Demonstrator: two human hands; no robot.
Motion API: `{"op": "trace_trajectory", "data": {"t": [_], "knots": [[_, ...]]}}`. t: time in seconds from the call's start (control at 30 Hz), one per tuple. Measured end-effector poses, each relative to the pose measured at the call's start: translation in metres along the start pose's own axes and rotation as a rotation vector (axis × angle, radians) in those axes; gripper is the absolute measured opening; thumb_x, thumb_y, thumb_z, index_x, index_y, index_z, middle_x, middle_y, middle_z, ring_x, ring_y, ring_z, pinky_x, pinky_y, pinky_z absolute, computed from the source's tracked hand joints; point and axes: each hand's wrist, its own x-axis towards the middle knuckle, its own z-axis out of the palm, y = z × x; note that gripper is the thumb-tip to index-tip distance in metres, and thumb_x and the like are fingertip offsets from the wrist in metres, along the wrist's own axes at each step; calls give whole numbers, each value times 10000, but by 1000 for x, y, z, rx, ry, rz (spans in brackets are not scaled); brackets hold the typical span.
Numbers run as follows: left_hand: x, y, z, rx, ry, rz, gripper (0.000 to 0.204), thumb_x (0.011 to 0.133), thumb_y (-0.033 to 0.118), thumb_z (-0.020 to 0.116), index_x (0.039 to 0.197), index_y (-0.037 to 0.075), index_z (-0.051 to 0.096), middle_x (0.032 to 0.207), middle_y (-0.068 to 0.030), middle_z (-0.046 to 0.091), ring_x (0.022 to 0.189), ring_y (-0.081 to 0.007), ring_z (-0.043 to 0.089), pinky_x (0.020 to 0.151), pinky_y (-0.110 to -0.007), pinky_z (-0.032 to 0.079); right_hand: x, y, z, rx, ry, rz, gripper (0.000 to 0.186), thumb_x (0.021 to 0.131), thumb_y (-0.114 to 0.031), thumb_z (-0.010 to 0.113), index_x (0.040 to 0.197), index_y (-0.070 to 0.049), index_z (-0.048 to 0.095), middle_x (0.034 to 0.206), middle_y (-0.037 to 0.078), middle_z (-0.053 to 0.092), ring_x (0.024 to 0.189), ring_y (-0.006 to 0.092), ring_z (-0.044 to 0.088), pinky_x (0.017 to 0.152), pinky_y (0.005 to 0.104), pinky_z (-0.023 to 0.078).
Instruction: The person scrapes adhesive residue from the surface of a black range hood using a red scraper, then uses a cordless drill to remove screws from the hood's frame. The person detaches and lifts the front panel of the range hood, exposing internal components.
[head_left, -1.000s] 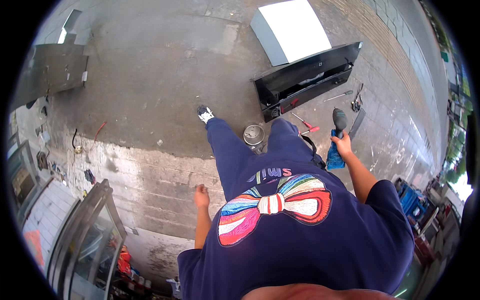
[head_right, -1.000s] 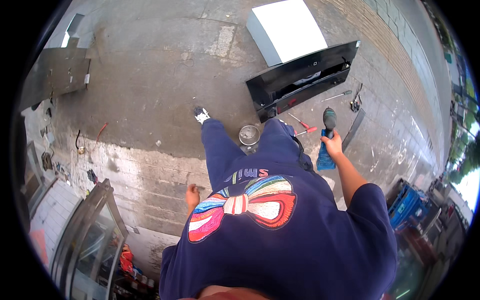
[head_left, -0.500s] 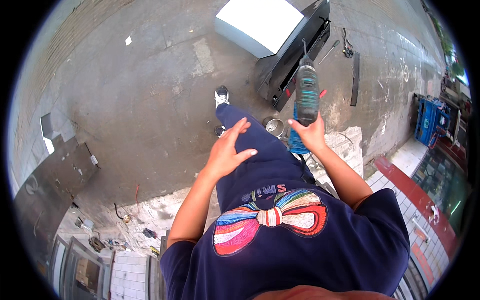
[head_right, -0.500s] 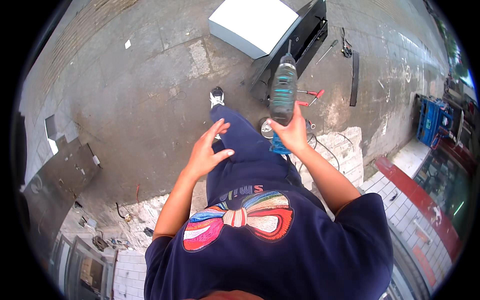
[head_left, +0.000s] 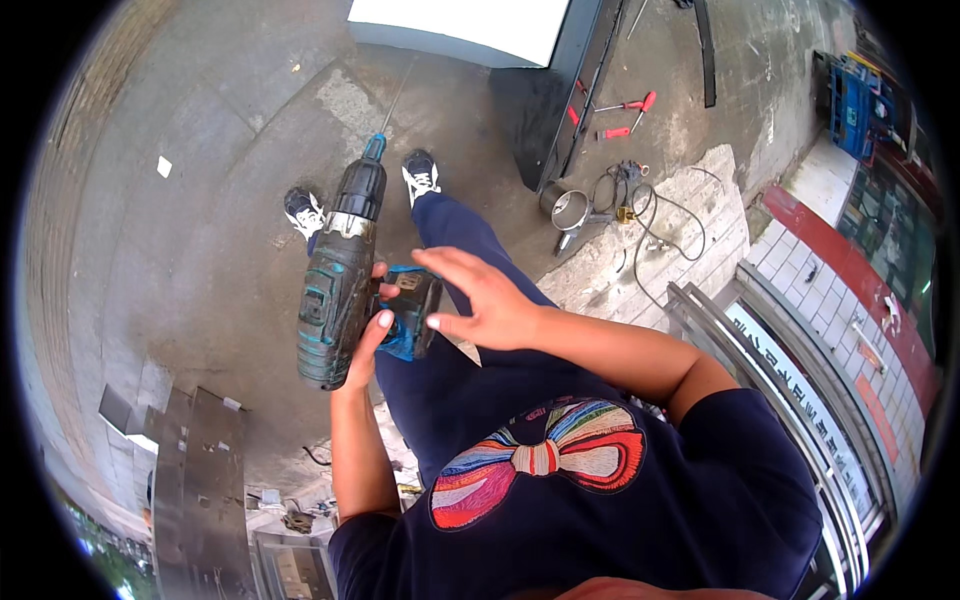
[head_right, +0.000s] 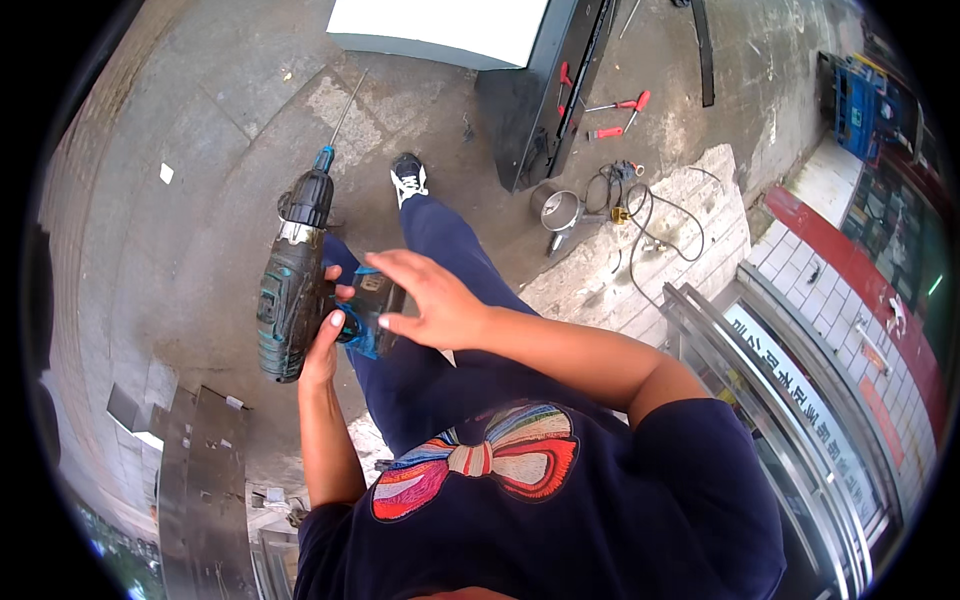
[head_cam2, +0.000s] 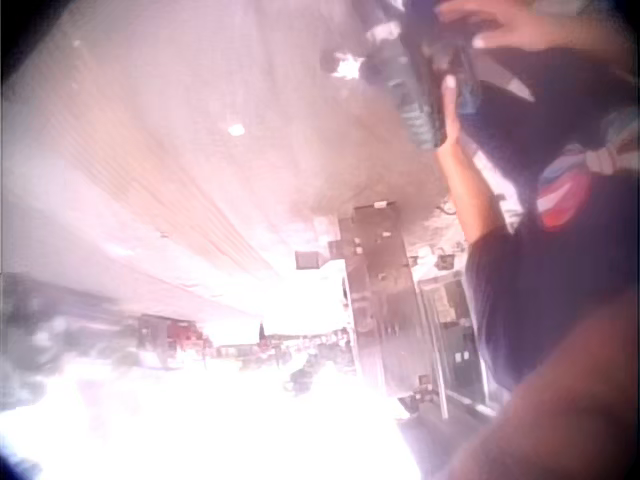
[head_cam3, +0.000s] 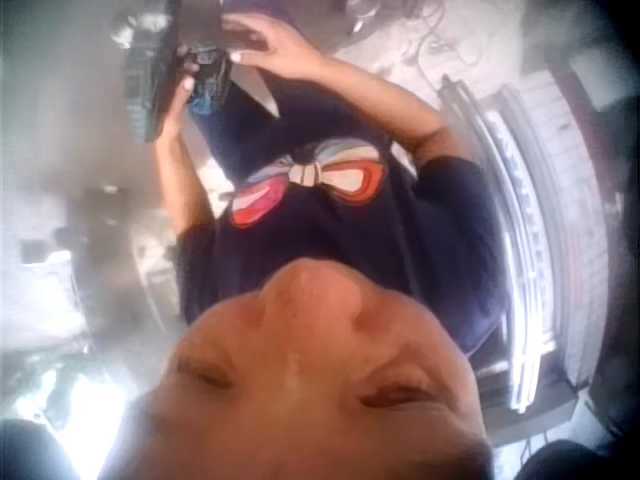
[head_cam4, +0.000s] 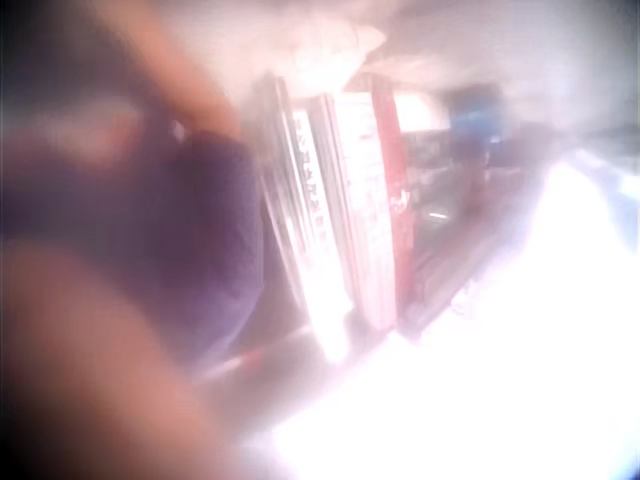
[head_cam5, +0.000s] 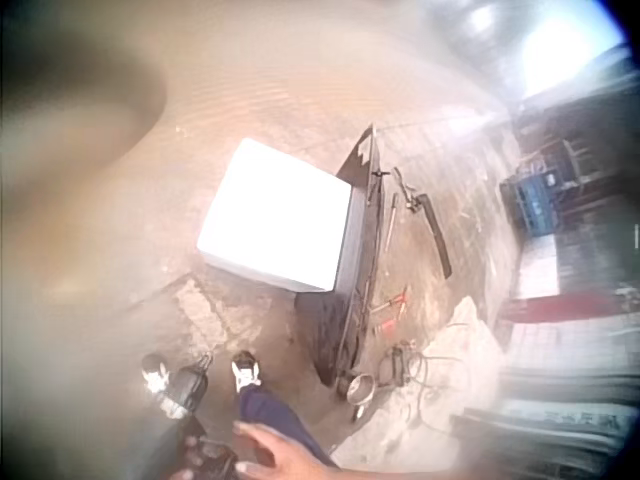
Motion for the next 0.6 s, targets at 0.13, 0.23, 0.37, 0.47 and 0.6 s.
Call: {"op": "trace_trajectory", "data": {"t": [0.13,0.23,0.37,0.47,0.6], "knots": [[64,-21,-56,298,-377,-287,435,778,78,732,1183,41,577,1070,-68,649,900,-158,603,827,-308,480,50,73,-7,992,156,213,596,911,-289,616,1389,-31,370,1351,137,473,1269,255,456,1013,413,398],[107,-53,-76,381,-571,-329,352,786,99,758,1106,46,621,1003,-45,672,910,-150,612,833,-309,487,83,95,14,1449,344,123,505,927,-345,582,1325,-66,446,1273,148,546,1209,269,513,1000,434,412],[149,-97,-78,341,-592,-488,346,793,72,724,1123,45,626,904,-15,641,829,-133,595,784,-289,484,100,142,26,1459,640,255,336,949,-342,547,1155,-77,546,1196,160,588,1083,244,590,939,421,478],[177,-133,-72,313,-598,-466,279,788,80,732,1052,49,646,910,-18,642,850,-143,600,795,-303,488,109,168,13,1442,721,266,332,949,-345,549,1110,-55,553,1137,148,615,1056,231,602,920,402,496],[208,-168,-55,388,-604,-469,357,750,156,803,1061,58,657,974,-21,668,893,-132,599,813,-308,488,112,207,-8,1454,781,312,329,948,-348,553,1077,-46,561,1095,125,633,1030,221,611,926,400,493]]}}
